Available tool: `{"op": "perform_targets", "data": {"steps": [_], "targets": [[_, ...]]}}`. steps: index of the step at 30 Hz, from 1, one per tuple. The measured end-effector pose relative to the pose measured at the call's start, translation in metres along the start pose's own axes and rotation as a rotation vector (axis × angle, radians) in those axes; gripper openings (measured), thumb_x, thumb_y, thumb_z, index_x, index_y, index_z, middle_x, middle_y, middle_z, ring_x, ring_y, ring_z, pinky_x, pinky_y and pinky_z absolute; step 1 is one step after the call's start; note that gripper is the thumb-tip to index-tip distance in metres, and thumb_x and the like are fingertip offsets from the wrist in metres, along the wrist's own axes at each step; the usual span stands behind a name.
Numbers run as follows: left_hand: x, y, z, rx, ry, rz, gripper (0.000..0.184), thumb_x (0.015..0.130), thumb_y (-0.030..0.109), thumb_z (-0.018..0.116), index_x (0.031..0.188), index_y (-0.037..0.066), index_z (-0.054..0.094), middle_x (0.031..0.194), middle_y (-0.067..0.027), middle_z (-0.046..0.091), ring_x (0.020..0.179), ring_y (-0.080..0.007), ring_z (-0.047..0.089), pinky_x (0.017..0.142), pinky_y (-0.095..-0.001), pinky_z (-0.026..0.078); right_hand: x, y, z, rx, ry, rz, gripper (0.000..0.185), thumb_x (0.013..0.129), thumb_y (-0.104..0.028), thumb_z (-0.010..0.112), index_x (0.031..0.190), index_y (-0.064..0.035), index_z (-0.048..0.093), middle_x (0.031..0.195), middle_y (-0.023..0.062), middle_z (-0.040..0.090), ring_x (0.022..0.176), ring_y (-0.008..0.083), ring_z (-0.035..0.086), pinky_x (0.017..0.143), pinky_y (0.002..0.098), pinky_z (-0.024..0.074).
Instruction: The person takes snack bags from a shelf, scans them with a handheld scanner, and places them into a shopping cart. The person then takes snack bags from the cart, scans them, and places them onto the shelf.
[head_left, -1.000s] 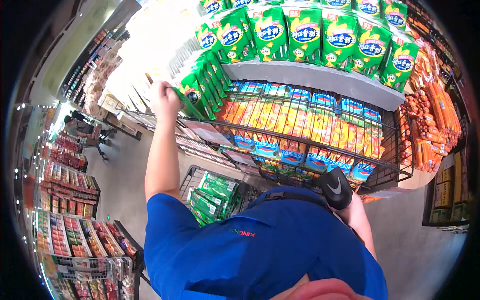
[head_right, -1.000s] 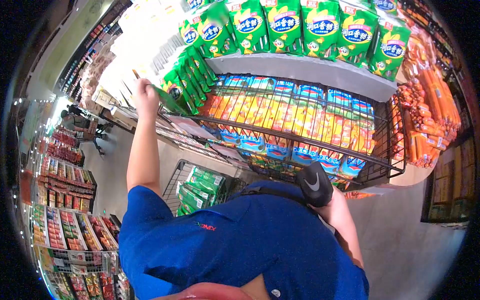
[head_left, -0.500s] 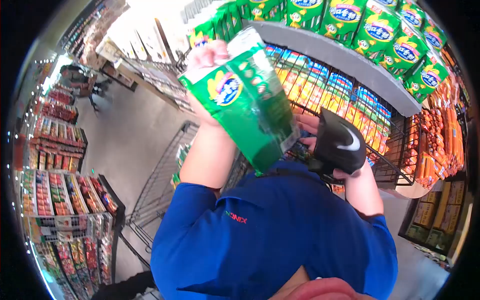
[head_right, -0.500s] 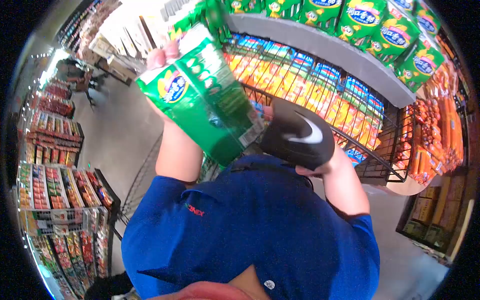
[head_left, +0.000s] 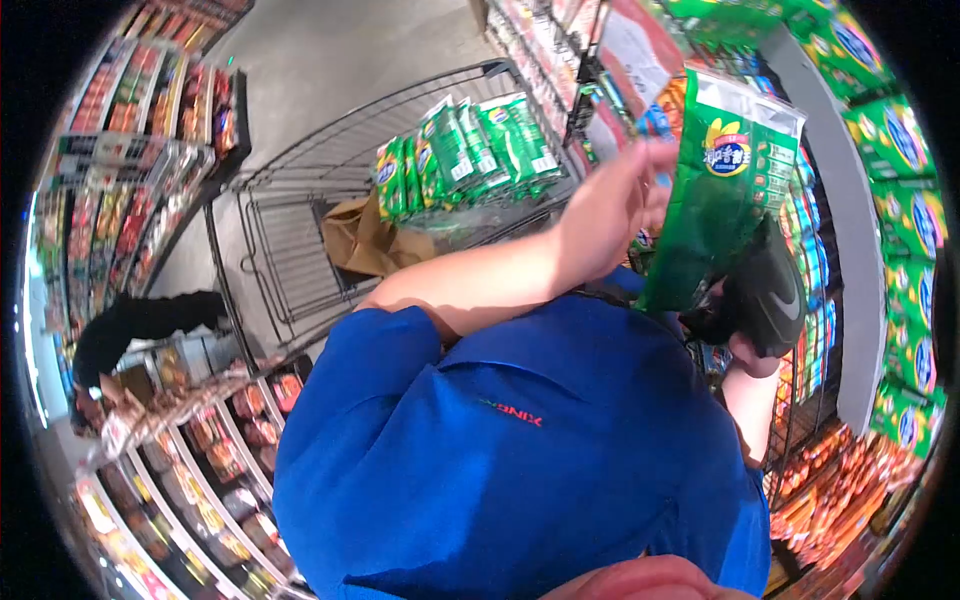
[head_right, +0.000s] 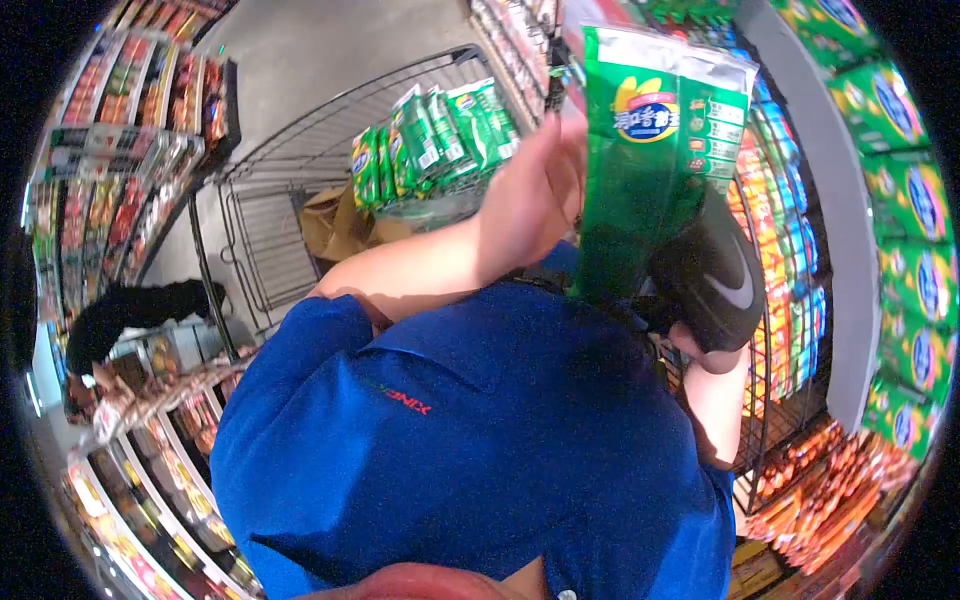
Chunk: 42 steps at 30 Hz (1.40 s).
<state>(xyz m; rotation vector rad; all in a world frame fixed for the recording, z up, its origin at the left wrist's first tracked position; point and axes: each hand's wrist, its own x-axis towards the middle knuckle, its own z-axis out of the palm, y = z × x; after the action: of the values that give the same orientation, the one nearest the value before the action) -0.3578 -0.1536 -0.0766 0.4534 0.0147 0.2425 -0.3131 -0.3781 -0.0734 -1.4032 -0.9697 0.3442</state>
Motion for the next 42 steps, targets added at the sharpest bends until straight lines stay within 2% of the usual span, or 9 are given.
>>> {"op": "perform_targets", "data": {"steps": [2, 5, 8, 12, 18, 22, 36, 40, 42], "targets": [[-0.024, 0.004, -0.016, -0.004, -0.194, -0.328, 0.036, 0.096, 0.019, 0.044, 0.128, 0.004, 0.044, 0.118, -0.0076, 0.056, 0.105, -0.0150, 0.055, 0.091, -0.0292, 0.044, 0.009, 0.003, 0.010, 0.208, 0.124, 0.246, 0.089, 0.060, -0.025, 0.079, 0.133, 0.0032, 0.038, 0.125, 0.0164, 0.052, 0.115, 0.0251, 0.051, 0.099, 0.0379, 0.0382], [-0.031, 0.006, -0.018, 0.434, -0.239, -0.084, 0.046, 0.094, 0.023, 0.047, 0.134, 0.001, 0.039, 0.130, -0.0085, 0.050, 0.120, -0.0187, 0.046, 0.104, -0.0348, 0.032, 0.034, 0.001, 0.019, 0.080, -0.068, 0.341, 0.092, 0.057, -0.028, 0.080, 0.133, 0.0008, 0.039, 0.125, 0.0136, 0.053, 0.114, 0.0232, 0.052, 0.098, 0.0365, 0.0389], [-0.035, 0.020, -0.024, 0.310, -0.067, -0.175, 0.039, 0.090, 0.005, 0.053, 0.129, 0.003, 0.046, 0.122, -0.0040, 0.055, 0.112, -0.0132, 0.049, 0.099, -0.0289, 0.036, 0.053, 0.000, 0.039, 0.071, -0.148, 0.388, 0.090, 0.056, -0.029, 0.081, 0.132, -0.0018, 0.042, 0.123, 0.0111, 0.054, 0.112, 0.0221, 0.053, 0.096, 0.0340, 0.0392], [-0.036, 0.037, -0.037, 0.168, -0.003, -0.131, 0.040, 0.093, 0.013, 0.047, 0.130, -0.001, 0.042, 0.128, -0.0135, 0.052, 0.118, -0.0222, 0.050, 0.102, -0.0364, 0.037, 0.055, 0.003, 0.041, 0.106, -0.097, 0.422, 0.080, 0.059, -0.023, 0.082, 0.128, -0.0018, 0.046, 0.120, 0.0105, 0.056, 0.110, 0.0203, 0.054, 0.095, 0.0334, 0.0402], [-0.032, 0.065, -0.059, 0.009, 0.194, -0.042, 0.038, 0.092, 0.013, 0.048, 0.128, 0.002, 0.042, 0.123, -0.0134, 0.054, 0.113, -0.0258, 0.054, 0.097, -0.0417, 0.043, 0.049, -0.010, 0.032, -0.464, -0.091, 0.544, 0.066, 0.062, -0.008, 0.080, 0.122, -0.0036, 0.051, 0.114, 0.0095, 0.061, 0.106, 0.0190, 0.057, 0.093, 0.0326, 0.0427], [-0.032, 0.071, -0.063, 0.005, 0.237, -0.055, 0.037, 0.093, 0.013, 0.047, 0.128, 0.002, 0.043, 0.123, -0.0135, 0.054, 0.113, -0.0259, 0.054, 0.097, -0.0429, 0.044, 0.062, -0.018, 0.047, -0.138, -0.154, 0.702, 0.071, 0.063, -0.002, 0.079, 0.127, -0.0019, 0.047, 0.118, 0.0090, 0.058, 0.105, 0.0152, 0.055, 0.092, 0.0307, 0.0422], [-0.048, 0.074, -0.085, 0.046, 0.240, -0.045, 0.030, 0.093, 0.009, 0.048, 0.122, 0.002, 0.048, 0.119, -0.0108, 0.056, 0.107, -0.0228, 0.057, 0.092, -0.0388, 0.047, 0.062, -0.008, 0.059, -0.391, -0.277, 0.621, 0.048, 0.069, 0.003, 0.071, 0.115, 0.0000, 0.056, 0.100, 0.0077, 0.064, 0.090, 0.0160, 0.061, 0.083, 0.0315, 0.0482], [-0.075, 0.110, -0.133, 0.271, 0.501, 0.181, 0.035, 0.090, 0.012, 0.053, 0.124, 0.003, 0.046, 0.119, -0.0101, 0.056, 0.110, -0.0252, 0.055, 0.096, -0.0410, 0.044, 0.042, 0.020, 0.048, -0.248, -0.168, 0.805, 0.066, 0.065, -0.002, 0.076, 0.125, -0.0016, 0.048, 0.117, 0.0103, 0.059, 0.106, 0.0190, 0.056, 0.094, 0.0332, 0.0418], [-0.090, 0.132, -0.164, 0.355, 0.691, 0.275, 0.036, 0.090, 0.010, 0.054, 0.124, 0.003, 0.045, 0.120, -0.0097, 0.055, 0.110, -0.0247, 0.054, 0.093, -0.0409, 0.045, 0.043, 0.019, 0.052, -0.175, -0.070, 0.722, 0.042, 0.073, 0.007, 0.064, 0.114, 0.0018, 0.055, 0.095, 0.0106, 0.064, 0.083, 0.0168, 0.062, 0.076, 0.0306, 0.0506]]}}
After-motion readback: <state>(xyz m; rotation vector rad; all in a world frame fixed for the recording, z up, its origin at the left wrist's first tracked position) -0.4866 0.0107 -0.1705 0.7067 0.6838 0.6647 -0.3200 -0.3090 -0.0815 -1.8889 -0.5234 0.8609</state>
